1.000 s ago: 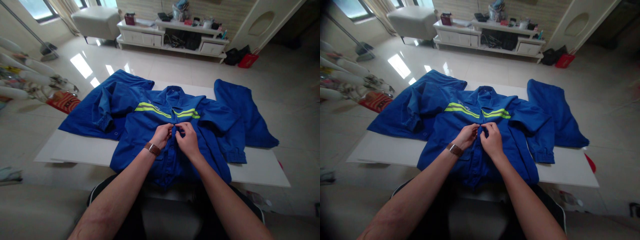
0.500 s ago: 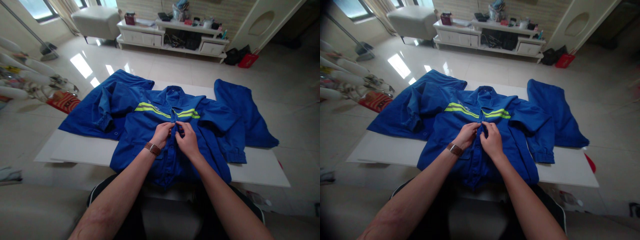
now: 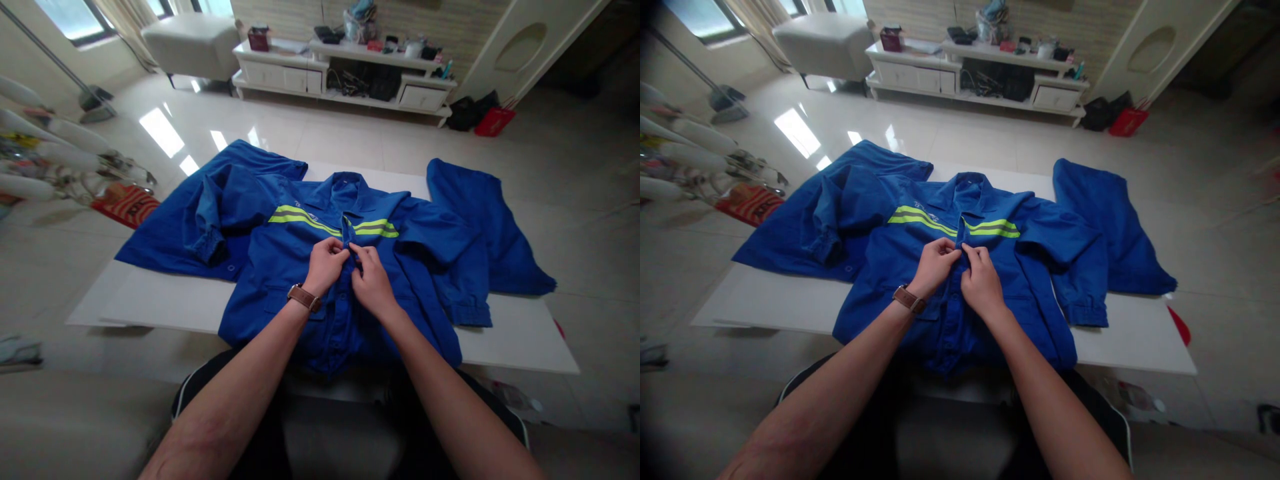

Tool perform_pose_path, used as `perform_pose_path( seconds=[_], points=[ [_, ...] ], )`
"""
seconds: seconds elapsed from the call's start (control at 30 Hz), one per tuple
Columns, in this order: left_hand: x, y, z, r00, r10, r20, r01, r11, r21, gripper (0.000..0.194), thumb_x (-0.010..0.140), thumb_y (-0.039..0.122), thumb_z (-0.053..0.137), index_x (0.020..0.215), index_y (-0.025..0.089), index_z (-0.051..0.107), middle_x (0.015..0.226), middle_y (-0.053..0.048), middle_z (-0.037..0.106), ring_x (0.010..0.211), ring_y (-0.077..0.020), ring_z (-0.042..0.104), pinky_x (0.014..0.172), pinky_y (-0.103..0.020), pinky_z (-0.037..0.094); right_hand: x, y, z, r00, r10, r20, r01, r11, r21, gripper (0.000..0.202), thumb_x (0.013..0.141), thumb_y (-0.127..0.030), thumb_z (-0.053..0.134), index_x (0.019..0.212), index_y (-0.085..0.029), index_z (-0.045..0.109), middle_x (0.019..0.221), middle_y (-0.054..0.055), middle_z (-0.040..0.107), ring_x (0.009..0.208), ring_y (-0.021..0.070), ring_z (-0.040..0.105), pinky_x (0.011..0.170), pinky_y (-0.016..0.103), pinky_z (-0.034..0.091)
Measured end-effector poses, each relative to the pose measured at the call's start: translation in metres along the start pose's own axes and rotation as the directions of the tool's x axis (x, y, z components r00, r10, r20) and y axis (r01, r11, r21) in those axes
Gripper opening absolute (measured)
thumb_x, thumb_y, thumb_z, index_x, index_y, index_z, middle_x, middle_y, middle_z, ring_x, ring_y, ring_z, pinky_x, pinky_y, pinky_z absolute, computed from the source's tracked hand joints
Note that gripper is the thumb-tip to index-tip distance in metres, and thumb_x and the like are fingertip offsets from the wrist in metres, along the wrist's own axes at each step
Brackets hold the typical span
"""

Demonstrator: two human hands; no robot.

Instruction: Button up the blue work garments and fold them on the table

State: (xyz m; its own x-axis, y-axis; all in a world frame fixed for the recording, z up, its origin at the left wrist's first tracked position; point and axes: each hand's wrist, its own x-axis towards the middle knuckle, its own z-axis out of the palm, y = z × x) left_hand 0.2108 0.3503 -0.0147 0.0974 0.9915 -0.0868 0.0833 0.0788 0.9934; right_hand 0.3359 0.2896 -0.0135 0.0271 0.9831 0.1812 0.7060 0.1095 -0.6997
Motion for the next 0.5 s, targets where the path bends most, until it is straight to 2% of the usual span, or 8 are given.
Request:
perform_pose_path(
  seconds=[0.17, 0.27, 0.4, 0.5],
  points=[
    [-0.0025, -0.0014, 0.0020, 0.999, 0.043, -0.028, -0.038, 0.990, 0.137, 0.013, 0.081, 0.020, 0.065, 0.070, 0.017, 0.059, 0.063, 0.005, 0.055, 0.062, -0.0110, 0.049, 0.061, -0.024, 0.035, 0.0003, 0.0020, -0.0002, 0.999, -0.028, 0.014, 0.028, 1.000, -0.003, 0.069, 0.080, -0.005, 0.045, 0.147, -0.020, 0.057, 0.126, 0.013, 0.061, 0.112, 0.0269, 0.063, 0.104, 0.042, 0.053],
    [-0.0051, -0.0007, 0.0034, 0.999, 0.030, -0.017, -0.025, 0.976, 0.217, 0.018, 0.086, 0.020, 0.061, 0.069, 0.018, 0.056, 0.063, 0.004, 0.054, 0.062, -0.0118, 0.049, 0.061, -0.025, 0.033, 0.0007, 0.0040, 0.0005, 0.999, -0.033, 0.011, 0.033, 0.999, -0.019, 0.068, 0.077, -0.003, 0.044, 0.141, -0.018, 0.060, 0.125, 0.013, 0.063, 0.115, 0.0272, 0.063, 0.104, 0.041, 0.052],
    [-0.0065, 0.0022, 0.0029, 1.000, 0.008, 0.019, -0.013, 0.954, 0.299, 0.018, 0.083, 0.013, 0.062, 0.068, 0.019, 0.052, 0.064, 0.004, 0.054, 0.064, -0.0127, 0.051, 0.064, -0.026, 0.034, 0.0013, 0.0051, 0.0001, 1.000, -0.024, 0.010, 0.024, 0.999, -0.047, 0.057, 0.077, -0.005, 0.045, 0.129, -0.016, 0.066, 0.119, 0.012, 0.065, 0.110, 0.0261, 0.064, 0.099, 0.038, 0.053],
    [-0.0080, 0.0045, 0.0029, 1.000, 0.012, 0.002, -0.012, 0.941, 0.338, 0.018, 0.080, 0.012, 0.064, 0.069, 0.020, 0.052, 0.065, 0.004, 0.055, 0.066, -0.0134, 0.052, 0.065, -0.026, 0.034, 0.0018, 0.0033, -0.0013, 1.000, -0.024, 0.008, 0.024, 0.998, -0.065, 0.049, 0.077, -0.006, 0.046, 0.120, -0.017, 0.068, 0.113, 0.011, 0.065, 0.103, 0.0255, 0.065, 0.093, 0.036, 0.053]
  ],
)
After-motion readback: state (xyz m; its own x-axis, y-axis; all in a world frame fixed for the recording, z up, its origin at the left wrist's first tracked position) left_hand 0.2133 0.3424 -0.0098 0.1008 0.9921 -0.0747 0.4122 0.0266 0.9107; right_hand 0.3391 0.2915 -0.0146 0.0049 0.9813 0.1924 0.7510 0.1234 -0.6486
